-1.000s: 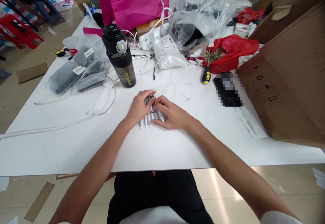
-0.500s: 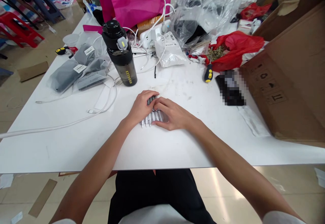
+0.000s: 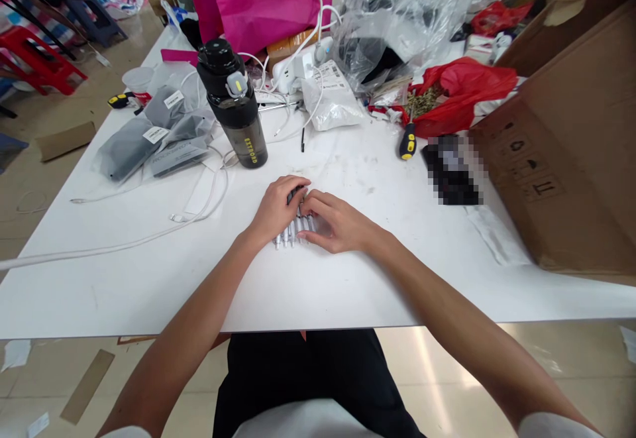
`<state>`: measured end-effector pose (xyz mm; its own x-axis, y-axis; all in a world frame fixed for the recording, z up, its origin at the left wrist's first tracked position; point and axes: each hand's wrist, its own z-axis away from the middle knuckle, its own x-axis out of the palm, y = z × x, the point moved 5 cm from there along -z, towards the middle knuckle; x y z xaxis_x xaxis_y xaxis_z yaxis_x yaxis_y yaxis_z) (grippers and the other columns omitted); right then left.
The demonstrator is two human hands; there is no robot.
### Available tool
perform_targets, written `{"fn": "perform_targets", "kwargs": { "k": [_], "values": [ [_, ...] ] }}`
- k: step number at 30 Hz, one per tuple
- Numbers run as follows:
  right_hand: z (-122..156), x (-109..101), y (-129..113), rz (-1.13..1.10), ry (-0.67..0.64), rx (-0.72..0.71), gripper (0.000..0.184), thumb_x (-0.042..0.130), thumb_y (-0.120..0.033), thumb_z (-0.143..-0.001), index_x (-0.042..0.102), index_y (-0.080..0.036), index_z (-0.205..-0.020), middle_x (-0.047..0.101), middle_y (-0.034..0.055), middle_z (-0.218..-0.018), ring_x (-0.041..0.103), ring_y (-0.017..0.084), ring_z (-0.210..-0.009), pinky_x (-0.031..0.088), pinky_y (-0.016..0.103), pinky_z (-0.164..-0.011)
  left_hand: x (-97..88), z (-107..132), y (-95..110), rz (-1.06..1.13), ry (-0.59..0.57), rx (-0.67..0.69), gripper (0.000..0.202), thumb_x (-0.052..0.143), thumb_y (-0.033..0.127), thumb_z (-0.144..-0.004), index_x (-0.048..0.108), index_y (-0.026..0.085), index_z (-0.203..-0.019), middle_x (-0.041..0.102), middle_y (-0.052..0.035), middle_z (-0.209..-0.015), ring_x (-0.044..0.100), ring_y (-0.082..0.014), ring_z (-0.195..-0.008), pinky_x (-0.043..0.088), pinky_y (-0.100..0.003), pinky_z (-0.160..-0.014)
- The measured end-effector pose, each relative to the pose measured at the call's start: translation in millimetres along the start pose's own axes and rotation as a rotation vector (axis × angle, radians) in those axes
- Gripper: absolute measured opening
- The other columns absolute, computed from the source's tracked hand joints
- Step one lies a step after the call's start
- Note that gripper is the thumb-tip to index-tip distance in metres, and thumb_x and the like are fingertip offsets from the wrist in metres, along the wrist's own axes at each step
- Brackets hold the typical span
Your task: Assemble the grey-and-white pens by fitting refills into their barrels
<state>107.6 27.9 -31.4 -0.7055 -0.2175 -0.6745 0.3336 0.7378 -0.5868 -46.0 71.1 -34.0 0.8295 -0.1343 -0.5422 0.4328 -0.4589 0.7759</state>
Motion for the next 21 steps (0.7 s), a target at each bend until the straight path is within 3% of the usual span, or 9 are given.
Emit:
{"fn": "perform_targets", "kwargs": {
  "k": [6,16,18,21],
  "values": [
    [0,-9,0,-0.042,0.014,0.103,0.019,0.051,-0.042,-0.113,0.050,-0.025,-0.103,0.060,0.0053,-0.096,0.055,0.022,-0.083,0.048,0.039,-0.077,-3.8,-1,-2,0.023,0.076,-0.004,0.023,0.055,0.028,-0.108,0.077,0.025,-0.116,0.080,-0.0075,-0.121,0.072,-0.0252,-0.116,0.052,-0.041,-0.104],
    [1,-7,6,0.034,0.038,0.169,0.027,0.056,-0.046,-0.110,0.053,-0.024,-0.094,0.059,0.0019,-0.081,0.050,0.020,-0.072,0.041,0.036,-0.071,-9.2,-1,-8,0.179,0.198,-0.128,0.031,0.054,0.044,-0.112,0.076,0.022,-0.113,0.080,-0.0094,-0.119,0.072,-0.0232,-0.110,0.052,-0.035,-0.099],
    [1,-11,10,0.018,0.111,0.227,0.031,0.054,-0.048,-0.111,0.054,-0.024,-0.092,0.058,0.0008,-0.077,0.048,0.018,-0.069,0.038,0.035,-0.069,-14.5,-2,-12,0.319,0.300,-0.182,0.034,0.057,0.049,-0.111,0.077,0.022,-0.108,0.081,-0.0095,-0.116,0.072,-0.0226,-0.113,0.052,-0.034,-0.103],
    [5,-25,23,-0.091,0.353,0.376,0.043,0.054,-0.056,-0.112,0.051,-0.024,-0.083,0.049,-0.0018,-0.069,0.041,0.016,-0.063,0.033,0.034,-0.063,-23.9,-3,-21,0.621,0.468,-0.284,0.039,0.066,0.057,-0.105,0.076,0.020,-0.097,0.080,-0.0088,-0.104,0.075,-0.0199,-0.104,0.055,-0.031,-0.097]
  ]
}}
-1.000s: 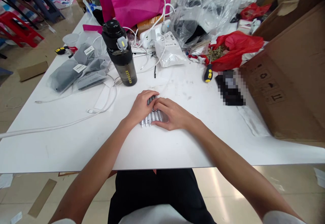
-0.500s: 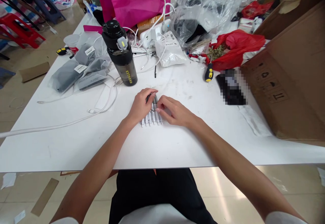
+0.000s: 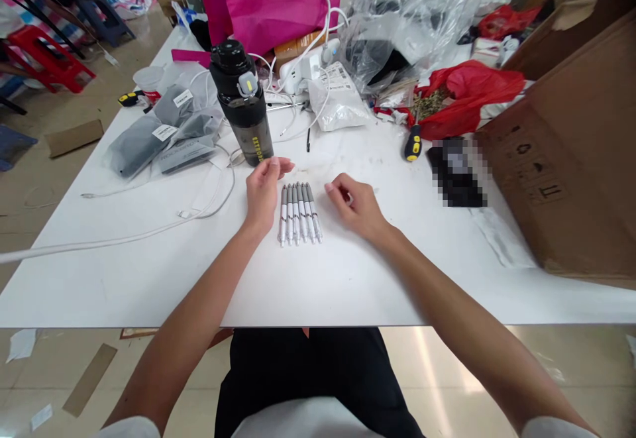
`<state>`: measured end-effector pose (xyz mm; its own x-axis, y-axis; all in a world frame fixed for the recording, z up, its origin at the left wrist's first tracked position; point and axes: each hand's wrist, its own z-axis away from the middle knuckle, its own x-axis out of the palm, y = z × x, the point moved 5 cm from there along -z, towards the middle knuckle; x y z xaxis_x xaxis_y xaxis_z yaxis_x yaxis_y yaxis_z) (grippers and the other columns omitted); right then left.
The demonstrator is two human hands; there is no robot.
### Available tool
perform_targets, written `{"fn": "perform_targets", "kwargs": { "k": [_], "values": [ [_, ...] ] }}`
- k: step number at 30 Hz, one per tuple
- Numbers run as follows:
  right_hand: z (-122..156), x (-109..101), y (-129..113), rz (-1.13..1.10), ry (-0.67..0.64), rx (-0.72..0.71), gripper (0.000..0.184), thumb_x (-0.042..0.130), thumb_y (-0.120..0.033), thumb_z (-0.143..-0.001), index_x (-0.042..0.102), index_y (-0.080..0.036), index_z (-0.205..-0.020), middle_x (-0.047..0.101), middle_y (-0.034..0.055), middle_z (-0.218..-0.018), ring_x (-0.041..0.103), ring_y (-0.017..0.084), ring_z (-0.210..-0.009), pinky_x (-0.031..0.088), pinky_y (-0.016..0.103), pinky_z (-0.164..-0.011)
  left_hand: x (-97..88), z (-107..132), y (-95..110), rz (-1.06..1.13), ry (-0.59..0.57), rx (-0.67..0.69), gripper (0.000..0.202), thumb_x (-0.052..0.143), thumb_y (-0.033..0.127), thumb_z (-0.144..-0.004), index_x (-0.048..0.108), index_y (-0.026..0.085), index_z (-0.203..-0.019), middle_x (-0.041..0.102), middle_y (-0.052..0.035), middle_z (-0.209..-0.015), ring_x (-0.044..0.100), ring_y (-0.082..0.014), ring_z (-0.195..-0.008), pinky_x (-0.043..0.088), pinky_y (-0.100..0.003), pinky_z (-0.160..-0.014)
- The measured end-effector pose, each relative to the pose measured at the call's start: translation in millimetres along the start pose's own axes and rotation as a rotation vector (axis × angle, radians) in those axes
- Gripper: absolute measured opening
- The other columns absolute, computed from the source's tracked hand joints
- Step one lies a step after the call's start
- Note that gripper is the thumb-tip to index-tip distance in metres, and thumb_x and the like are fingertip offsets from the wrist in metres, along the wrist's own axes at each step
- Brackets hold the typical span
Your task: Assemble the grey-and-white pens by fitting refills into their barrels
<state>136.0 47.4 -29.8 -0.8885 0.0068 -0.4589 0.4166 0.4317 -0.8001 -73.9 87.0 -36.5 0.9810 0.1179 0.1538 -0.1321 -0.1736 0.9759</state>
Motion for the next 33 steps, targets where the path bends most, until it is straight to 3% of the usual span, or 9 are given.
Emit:
{"fn": "perform_targets", "kwargs": {
  "k": [5,10,20,33],
  "values": [
    [-10,-22,24,-0.451,0.329,0.285,0.071,0.072,-0.078,-0.094,0.031,-0.025,-0.068,0.030,-0.0046,-0.062,0.025,0.012,-0.055,0.020,0.032,-0.052,-6.0,-8,-4,0.359,0.082,-0.250,0.045,0.080,0.059,-0.095,0.068,0.019,-0.079,0.066,-0.0010,-0.074,0.059,-0.0101,-0.063,0.049,-0.024,-0.062],
    [-14,-29,40,-0.750,0.419,0.450,0.084,0.090,-0.071,-0.076,0.020,-0.026,-0.070,0.014,-0.0097,-0.059,0.010,0.009,-0.052,0.010,0.031,-0.048,-1.8,-6,-2,0.468,0.057,-0.341,0.047,0.084,0.053,-0.095,0.060,0.018,-0.071,0.051,0.0039,-0.062,0.044,-0.0062,-0.049,0.038,-0.023,-0.047],
    [-12,-27,42,-0.799,0.439,0.481,0.081,0.093,-0.060,-0.075,0.019,-0.026,-0.072,0.014,-0.0107,-0.059,0.010,0.008,-0.051,0.012,0.031,-0.045,0.9,-3,5,0.450,0.050,-0.358,0.050,0.083,0.052,-0.095,0.056,0.019,-0.070,0.046,0.0054,-0.059,0.041,-0.0056,-0.047,0.034,-0.023,-0.044],
    [-12,-27,43,-0.796,0.437,0.481,0.079,0.093,-0.059,-0.074,0.021,-0.026,-0.070,0.016,-0.0106,-0.058,0.011,0.008,-0.051,0.011,0.030,-0.046,0.9,-4,2,0.476,0.029,-0.340,0.048,0.083,0.048,-0.096,0.058,0.017,-0.068,0.046,0.0042,-0.062,0.042,-0.0052,-0.049,0.035,-0.021,-0.045]
  ]
}}
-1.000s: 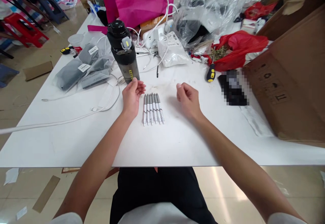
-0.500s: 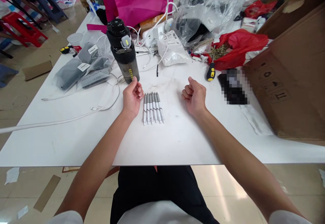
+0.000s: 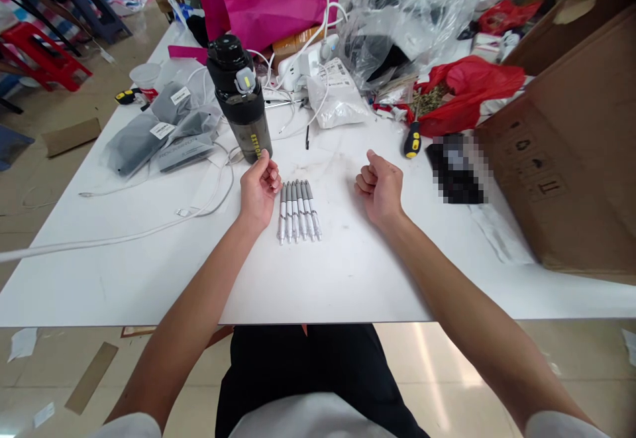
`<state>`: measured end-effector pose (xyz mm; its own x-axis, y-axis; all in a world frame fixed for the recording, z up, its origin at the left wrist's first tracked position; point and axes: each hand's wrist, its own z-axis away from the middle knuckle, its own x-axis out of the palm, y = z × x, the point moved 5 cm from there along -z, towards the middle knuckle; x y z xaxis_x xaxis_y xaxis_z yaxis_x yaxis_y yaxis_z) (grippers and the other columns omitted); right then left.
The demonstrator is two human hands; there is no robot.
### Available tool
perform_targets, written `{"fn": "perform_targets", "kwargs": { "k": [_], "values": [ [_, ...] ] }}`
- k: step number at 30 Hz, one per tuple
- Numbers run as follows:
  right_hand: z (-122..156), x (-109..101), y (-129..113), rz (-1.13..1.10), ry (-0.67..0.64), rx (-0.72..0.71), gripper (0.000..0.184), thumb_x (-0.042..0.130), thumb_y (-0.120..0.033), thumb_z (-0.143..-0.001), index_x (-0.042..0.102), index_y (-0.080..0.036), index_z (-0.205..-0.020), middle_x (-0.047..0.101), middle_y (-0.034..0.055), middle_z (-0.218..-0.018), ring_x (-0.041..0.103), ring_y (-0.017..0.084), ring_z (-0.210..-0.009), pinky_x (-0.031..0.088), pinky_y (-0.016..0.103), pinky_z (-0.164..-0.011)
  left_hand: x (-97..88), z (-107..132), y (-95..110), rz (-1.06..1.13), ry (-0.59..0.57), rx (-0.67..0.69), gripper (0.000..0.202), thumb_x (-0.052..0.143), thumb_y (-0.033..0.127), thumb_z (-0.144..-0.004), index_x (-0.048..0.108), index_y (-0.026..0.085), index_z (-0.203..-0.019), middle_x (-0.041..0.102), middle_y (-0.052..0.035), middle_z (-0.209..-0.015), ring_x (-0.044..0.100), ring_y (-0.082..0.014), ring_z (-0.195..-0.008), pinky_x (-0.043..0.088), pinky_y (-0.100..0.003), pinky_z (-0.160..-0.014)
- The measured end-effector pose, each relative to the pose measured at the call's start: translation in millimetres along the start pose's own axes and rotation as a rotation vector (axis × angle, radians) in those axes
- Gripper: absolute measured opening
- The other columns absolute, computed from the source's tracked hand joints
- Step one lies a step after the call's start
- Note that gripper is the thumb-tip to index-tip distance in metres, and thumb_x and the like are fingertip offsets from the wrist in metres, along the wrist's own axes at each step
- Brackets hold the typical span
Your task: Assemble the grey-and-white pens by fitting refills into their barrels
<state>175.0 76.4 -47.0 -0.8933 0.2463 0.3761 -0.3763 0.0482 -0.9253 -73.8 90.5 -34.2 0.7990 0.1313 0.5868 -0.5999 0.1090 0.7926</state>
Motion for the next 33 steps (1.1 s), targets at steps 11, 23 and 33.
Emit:
{"fn": "perform_targets", "kwargs": {
  "k": [11,23,33],
  "values": [
    [0,1,-1,-0.004,0.002,-0.008,0.082,0.094,-0.059,-0.075,0.020,-0.026,-0.071,0.015,-0.0107,-0.059,0.012,0.007,-0.050,0.012,0.030,-0.044,2.1,2,1,-0.030,0.018,-0.012,0.050,0.086,0.052,-0.093,0.057,0.018,-0.068,0.047,0.0052,-0.060,0.042,-0.0056,-0.048,0.036,-0.022,-0.045],
    [0,0,-2,0.047,0.009,-0.007,0.081,0.089,-0.064,-0.079,0.018,-0.026,-0.074,0.015,-0.0105,-0.060,0.013,0.008,-0.049,0.016,0.031,-0.042,4.0,3,3,-0.074,0.032,-0.027,0.050,0.082,0.054,-0.095,0.056,0.020,-0.069,0.047,0.0043,-0.059,0.042,-0.0065,-0.047,0.036,-0.023,-0.045],
    [1,1,-3,0.010,0.001,-0.018,0.082,0.092,-0.063,-0.077,0.018,-0.026,-0.073,0.016,-0.0103,-0.060,0.012,0.008,-0.049,0.014,0.030,-0.042,-5.3,-2,13,-0.723,-0.083,0.216,0.053,0.083,0.054,-0.092,0.057,0.021,-0.060,0.045,0.0019,-0.056,0.038,-0.0120,-0.052,0.025,-0.027,-0.051]
  ]
}}
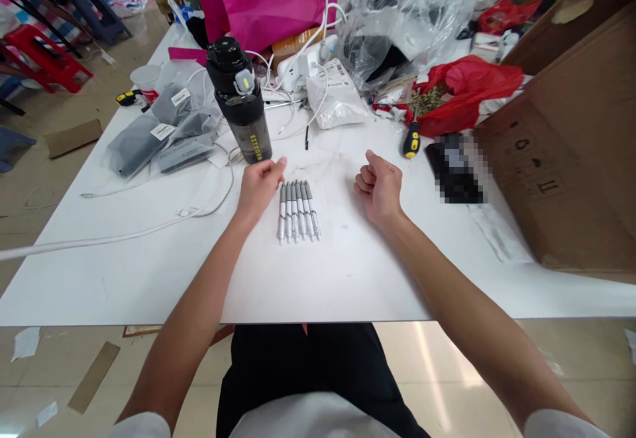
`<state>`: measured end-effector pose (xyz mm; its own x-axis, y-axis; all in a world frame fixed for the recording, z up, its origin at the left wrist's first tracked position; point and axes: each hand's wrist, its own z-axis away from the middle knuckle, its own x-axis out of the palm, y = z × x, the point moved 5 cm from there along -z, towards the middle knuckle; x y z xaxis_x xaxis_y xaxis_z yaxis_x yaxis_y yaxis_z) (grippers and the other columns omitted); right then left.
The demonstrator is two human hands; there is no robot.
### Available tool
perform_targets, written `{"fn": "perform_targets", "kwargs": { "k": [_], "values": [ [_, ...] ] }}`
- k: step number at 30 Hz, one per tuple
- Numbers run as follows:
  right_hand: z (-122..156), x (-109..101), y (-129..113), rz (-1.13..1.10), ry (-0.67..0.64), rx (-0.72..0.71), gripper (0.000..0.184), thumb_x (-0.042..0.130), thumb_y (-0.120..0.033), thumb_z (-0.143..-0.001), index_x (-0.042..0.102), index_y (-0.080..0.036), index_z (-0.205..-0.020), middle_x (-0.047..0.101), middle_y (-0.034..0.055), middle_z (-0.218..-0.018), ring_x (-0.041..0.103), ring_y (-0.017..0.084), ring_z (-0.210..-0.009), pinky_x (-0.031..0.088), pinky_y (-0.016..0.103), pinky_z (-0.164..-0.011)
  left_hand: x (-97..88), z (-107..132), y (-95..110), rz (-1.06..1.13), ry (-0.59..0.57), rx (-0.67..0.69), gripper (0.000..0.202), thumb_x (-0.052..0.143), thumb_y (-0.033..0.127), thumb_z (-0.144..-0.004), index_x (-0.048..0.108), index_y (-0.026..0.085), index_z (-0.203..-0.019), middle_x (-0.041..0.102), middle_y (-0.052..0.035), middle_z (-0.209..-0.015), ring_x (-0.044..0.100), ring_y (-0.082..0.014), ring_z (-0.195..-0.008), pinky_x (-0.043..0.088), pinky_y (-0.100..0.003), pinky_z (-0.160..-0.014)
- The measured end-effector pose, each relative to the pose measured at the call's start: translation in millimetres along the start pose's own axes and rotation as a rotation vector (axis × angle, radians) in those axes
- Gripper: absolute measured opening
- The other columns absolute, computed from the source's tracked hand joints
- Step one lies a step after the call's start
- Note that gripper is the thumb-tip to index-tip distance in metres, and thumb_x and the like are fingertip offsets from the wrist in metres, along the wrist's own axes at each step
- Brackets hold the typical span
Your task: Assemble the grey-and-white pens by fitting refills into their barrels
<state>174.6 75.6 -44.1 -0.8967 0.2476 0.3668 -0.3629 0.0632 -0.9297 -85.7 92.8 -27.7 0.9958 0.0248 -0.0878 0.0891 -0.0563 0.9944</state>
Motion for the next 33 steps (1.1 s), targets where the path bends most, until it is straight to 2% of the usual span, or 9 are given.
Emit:
{"fn": "perform_targets", "kwargs": {
  "k": [3,6,10,14,22,25,29,31,33],
  "values": [
    [0,0,0,0.014,0.006,0.006,0.081,0.090,-0.063,-0.079,0.018,-0.026,-0.073,0.017,-0.0102,-0.060,0.013,0.008,-0.049,0.015,0.030,-0.041,-4.7,-1,-1,-0.464,-0.042,0.097,0.048,0.091,0.046,-0.083,0.058,0.022,-0.057,0.051,-0.0006,-0.056,0.038,-0.0172,-0.058,0.023,-0.029,-0.059],
    [0,1,-1,-0.004,0.005,0.005,0.080,0.091,-0.062,-0.077,0.020,-0.026,-0.072,0.017,-0.0102,-0.059,0.014,0.008,-0.049,0.014,0.030,-0.042,-9.4,-2,-5,-0.656,-0.036,0.084,0.046,0.094,0.050,-0.077,0.060,0.024,-0.060,0.057,-0.0027,-0.061,0.041,-0.0209,-0.063,0.022,-0.031,-0.064],
    [1,2,-4,-0.012,0.007,0.005,0.080,0.092,-0.061,-0.077,0.020,-0.026,-0.071,0.018,-0.0100,-0.060,0.015,0.008,-0.049,0.015,0.029,-0.041,-10.9,-4,-7,-0.712,-0.045,0.085,0.048,0.092,0.058,-0.076,0.061,0.025,-0.061,0.059,-0.0045,-0.062,0.041,-0.0232,-0.065,0.021,-0.032,-0.067],
    [1,2,-6,0.002,0.012,0.003,0.080,0.090,-0.063,-0.079,0.019,-0.026,-0.072,0.018,-0.0101,-0.060,0.016,0.008,-0.049,0.016,0.029,-0.041,-12.4,-4,-6,-0.648,-0.052,0.070,0.043,0.096,0.057,-0.073,0.067,0.026,-0.063,0.062,-0.0047,-0.063,0.043,-0.0237,-0.064,0.021,-0.033,-0.066],
    [0,1,-6,-0.029,0.005,-0.011,0.078,0.091,-0.062,-0.076,0.023,-0.025,-0.069,0.019,-0.0102,-0.059,0.016,0.007,-0.050,0.013,0.028,-0.043,-11.4,1,-3,-0.739,-0.183,-0.127,0.036,0.093,0.055,-0.077,0.074,0.025,-0.069,0.072,-0.0053,-0.071,0.055,-0.0220,-0.064,0.030,-0.032,-0.060],
    [0,1,-6,-0.015,0.014,-0.005,0.079,0.091,-0.063,-0.076,0.022,-0.026,-0.070,0.019,-0.0103,-0.059,0.016,0.008,-0.050,0.014,0.028,-0.043,-11.3,1,0,-0.568,-0.196,-0.184,0.034,0.092,0.050,-0.079,0.076,0.021,-0.071,0.070,-0.0054,-0.069,0.054,-0.0182,-0.062,0.032,-0.030,-0.058],
    [1,1,-7,-0.011,0.013,-0.004,0.079,0.091,-0.064,-0.076,0.021,-0.026,-0.071,0.020,-0.0102,-0.059,0.017,0.008,-0.049,0.014,0.028,-0.042,-6.2,0,16,0.028,-0.228,-0.184,0.033,0.088,0.043,-0.081,0.070,0.018,-0.070,0.056,-0.0011,-0.064,0.045,-0.0117,-0.056,0.029,-0.025,-0.052],
    [1,2,-7,-0.012,0.013,-0.002,0.080,0.091,-0.063,-0.076,0.021,-0.026,-0.070,0.020,-0.0101,-0.058,0.017,0.008,-0.049,0.015,0.028,-0.042,-3.4,2,26,0.329,-0.239,-0.189,0.030,0.086,0.040,-0.083,0.067,0.018,-0.074,0.054,-0.0001,-0.067,0.044,-0.0107,-0.055,0.030,-0.024,-0.049],
    [1,2,-8,-0.019,0.012,0.000,0.079,0.093,-0.062,-0.075,0.023,-0.026,-0.069,0.021,-0.0100,-0.058,0.017,0.008,-0.049,0.015,0.028,-0.042,-1.9,3,33,0.525,-0.222,-0.200,0.026,0.083,0.038,-0.087,0.066,0.019,-0.079,0.055,0.0001,-0.070,0.047,-0.0102,-0.056,0.035,-0.023,-0.049]
  ]
}}
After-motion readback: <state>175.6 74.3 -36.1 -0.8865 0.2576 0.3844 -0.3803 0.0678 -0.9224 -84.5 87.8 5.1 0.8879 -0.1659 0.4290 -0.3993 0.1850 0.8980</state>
